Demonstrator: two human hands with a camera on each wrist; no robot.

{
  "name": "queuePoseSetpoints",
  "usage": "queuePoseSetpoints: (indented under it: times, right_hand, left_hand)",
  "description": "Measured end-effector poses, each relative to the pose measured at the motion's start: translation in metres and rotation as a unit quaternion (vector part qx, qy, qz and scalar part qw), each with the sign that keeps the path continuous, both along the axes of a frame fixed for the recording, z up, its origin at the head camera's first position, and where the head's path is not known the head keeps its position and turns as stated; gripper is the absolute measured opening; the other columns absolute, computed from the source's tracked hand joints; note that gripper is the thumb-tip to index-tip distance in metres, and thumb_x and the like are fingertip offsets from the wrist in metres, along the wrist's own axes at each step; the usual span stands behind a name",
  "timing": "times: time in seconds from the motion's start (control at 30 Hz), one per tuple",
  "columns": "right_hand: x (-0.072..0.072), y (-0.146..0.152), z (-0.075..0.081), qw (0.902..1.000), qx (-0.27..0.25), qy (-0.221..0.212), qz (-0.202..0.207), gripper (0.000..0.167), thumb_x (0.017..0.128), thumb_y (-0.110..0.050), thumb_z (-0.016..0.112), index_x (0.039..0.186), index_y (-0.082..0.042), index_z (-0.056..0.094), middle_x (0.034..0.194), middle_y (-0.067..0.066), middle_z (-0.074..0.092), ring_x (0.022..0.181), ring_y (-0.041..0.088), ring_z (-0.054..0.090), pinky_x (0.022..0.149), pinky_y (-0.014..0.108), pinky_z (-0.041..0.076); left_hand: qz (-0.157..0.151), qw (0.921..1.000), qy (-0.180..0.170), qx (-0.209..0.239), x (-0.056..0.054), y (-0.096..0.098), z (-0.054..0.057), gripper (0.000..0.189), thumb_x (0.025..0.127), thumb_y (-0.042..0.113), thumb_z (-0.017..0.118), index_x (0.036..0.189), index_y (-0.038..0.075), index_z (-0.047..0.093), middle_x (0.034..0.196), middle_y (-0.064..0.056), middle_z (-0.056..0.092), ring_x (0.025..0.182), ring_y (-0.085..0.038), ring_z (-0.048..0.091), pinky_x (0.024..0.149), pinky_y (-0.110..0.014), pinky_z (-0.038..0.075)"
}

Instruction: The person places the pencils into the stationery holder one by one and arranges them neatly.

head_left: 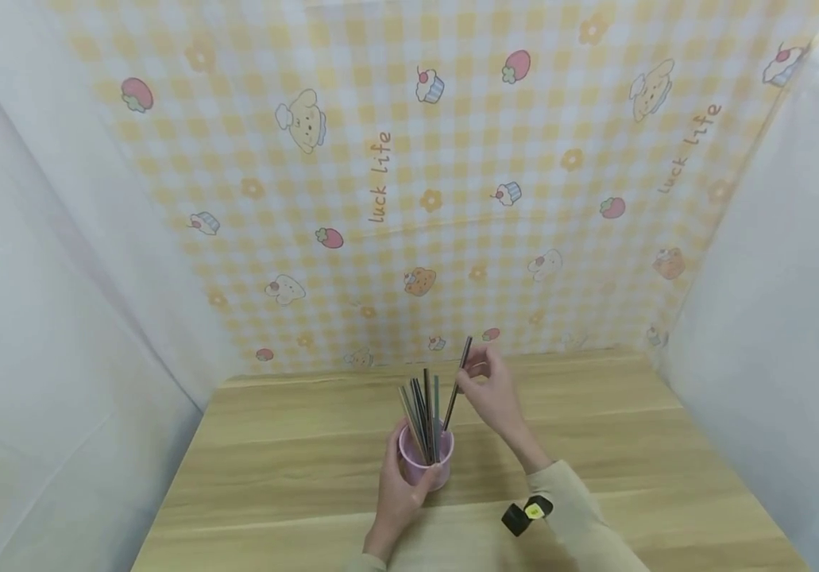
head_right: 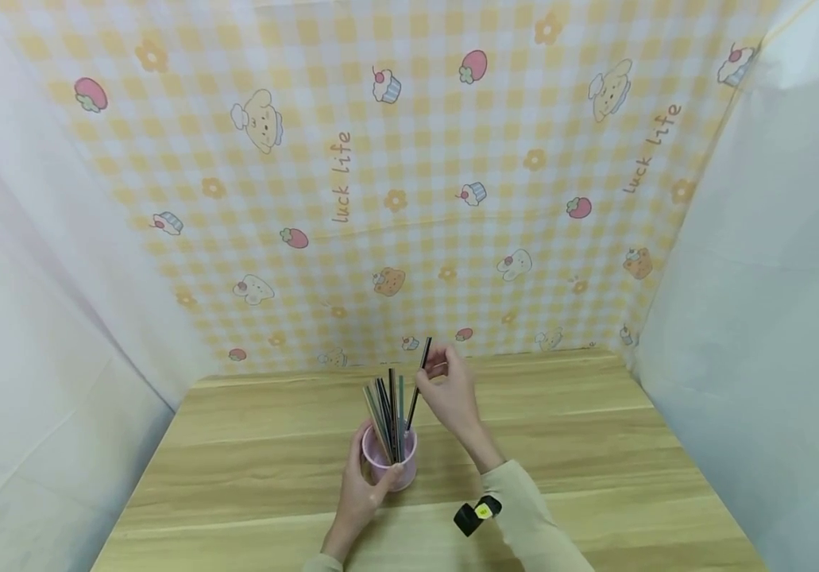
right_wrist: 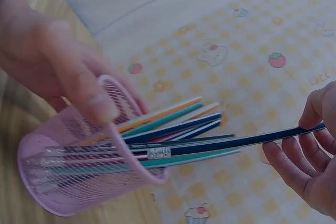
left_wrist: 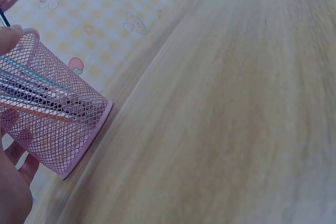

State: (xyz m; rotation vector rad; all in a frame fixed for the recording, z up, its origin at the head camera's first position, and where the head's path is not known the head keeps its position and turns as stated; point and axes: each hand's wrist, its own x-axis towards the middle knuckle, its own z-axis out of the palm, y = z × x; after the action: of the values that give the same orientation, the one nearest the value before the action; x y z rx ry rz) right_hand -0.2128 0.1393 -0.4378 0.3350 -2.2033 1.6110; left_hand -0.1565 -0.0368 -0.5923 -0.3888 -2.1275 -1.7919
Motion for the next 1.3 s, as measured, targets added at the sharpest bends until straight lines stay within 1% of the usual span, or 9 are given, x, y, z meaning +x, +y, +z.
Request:
queuePoseSetpoints:
  times: [0.13,0.3,0.5,0.67,0.83,0.9,1.1,1.23,1.3]
  right_hand:
    - [-0.002,-0.008,-0.016,0.9999,0.015,0.001,0.000,0.025,0.081,0.014,0.062,0.105,0.008,0.058,0.094,0.022,0.065,0.080,0.024,0.064,0.066,0.021,0.059]
    - [-0.001,-0.010,-0.033,0.9993,0.035,-0.010,0.007,0.024,0.080,0.009,0.066,0.103,0.001,0.061,0.090,0.013,0.068,0.076,0.018,0.065,0.066,0.023,0.059]
    - [0.002,-0.012,-0.044,0.9984,0.040,-0.038,0.015,0.023,0.080,0.005,0.066,0.102,0.000,0.061,0.088,0.013,0.067,0.073,0.015,0.065,0.061,0.021,0.059]
    - [0.006,-0.013,-0.049,0.9974,0.044,-0.052,0.024,0.023,0.079,0.007,0.066,0.101,0.002,0.061,0.088,0.013,0.067,0.073,0.013,0.062,0.064,0.019,0.058]
    - [0.006,-0.016,-0.052,0.9986,0.048,-0.018,0.011,0.022,0.080,0.007,0.067,0.101,0.001,0.062,0.086,0.012,0.068,0.072,0.014,0.063,0.065,0.020,0.059]
    - [0.006,-0.016,-0.052,0.9985,0.051,-0.014,0.011,0.022,0.080,0.008,0.067,0.100,0.001,0.062,0.086,0.012,0.069,0.072,0.015,0.064,0.064,0.021,0.059]
    - [0.007,-0.014,-0.057,0.9951,0.066,-0.065,0.034,0.023,0.079,0.008,0.069,0.100,0.001,0.063,0.088,0.011,0.069,0.073,0.013,0.064,0.066,0.018,0.057]
    - [0.007,-0.012,-0.057,0.9950,0.072,-0.061,0.031,0.023,0.080,0.007,0.071,0.101,0.002,0.064,0.087,0.012,0.068,0.073,0.015,0.064,0.067,0.019,0.058]
    - [0.007,-0.011,-0.056,0.9951,0.077,-0.054,0.029,0.023,0.081,0.006,0.072,0.102,0.002,0.064,0.086,0.011,0.067,0.073,0.016,0.064,0.067,0.020,0.058]
  left_hand:
    - [-0.008,1.0000,-0.002,0.002,-0.001,0.001,0.002,0.089,0.081,0.019,0.082,0.156,0.011,0.034,0.152,-0.013,0.050,0.132,-0.037,0.055,0.108,-0.062,0.046]
    - [-0.013,0.9998,-0.015,0.009,0.001,0.002,0.004,0.091,0.081,0.018,0.082,0.157,0.013,0.033,0.151,-0.013,0.051,0.130,-0.036,0.056,0.108,-0.059,0.047]
    - [-0.010,0.9998,-0.012,0.011,0.002,0.003,0.007,0.090,0.081,0.018,0.082,0.157,0.014,0.033,0.151,-0.013,0.051,0.129,-0.034,0.057,0.108,-0.054,0.049]
    - [-0.012,0.9998,-0.011,0.012,0.003,0.003,0.010,0.090,0.080,0.017,0.081,0.157,0.014,0.033,0.153,-0.012,0.049,0.132,-0.033,0.055,0.110,-0.053,0.047]
    - [-0.010,0.9999,-0.007,0.008,0.004,0.002,0.012,0.090,0.081,0.017,0.081,0.156,0.011,0.033,0.154,-0.013,0.048,0.134,-0.033,0.054,0.112,-0.055,0.045]
    - [-0.009,0.9999,-0.008,0.008,0.004,0.002,0.012,0.090,0.080,0.017,0.081,0.156,0.011,0.033,0.154,-0.013,0.048,0.134,-0.033,0.054,0.111,-0.056,0.045]
    - [-0.010,0.9999,-0.003,0.007,0.002,0.002,0.009,0.089,0.081,0.019,0.081,0.156,0.010,0.034,0.152,-0.014,0.049,0.132,-0.034,0.055,0.109,-0.057,0.047]
    - [-0.023,0.9996,-0.013,0.003,-0.001,0.000,0.010,0.090,0.082,0.021,0.081,0.157,0.012,0.032,0.154,-0.014,0.047,0.134,-0.034,0.053,0.111,-0.058,0.045]
    - [-0.033,0.9990,-0.030,-0.003,-0.002,-0.003,0.013,0.092,0.082,0.023,0.082,0.158,0.013,0.030,0.156,-0.014,0.045,0.137,-0.034,0.050,0.114,-0.059,0.041]
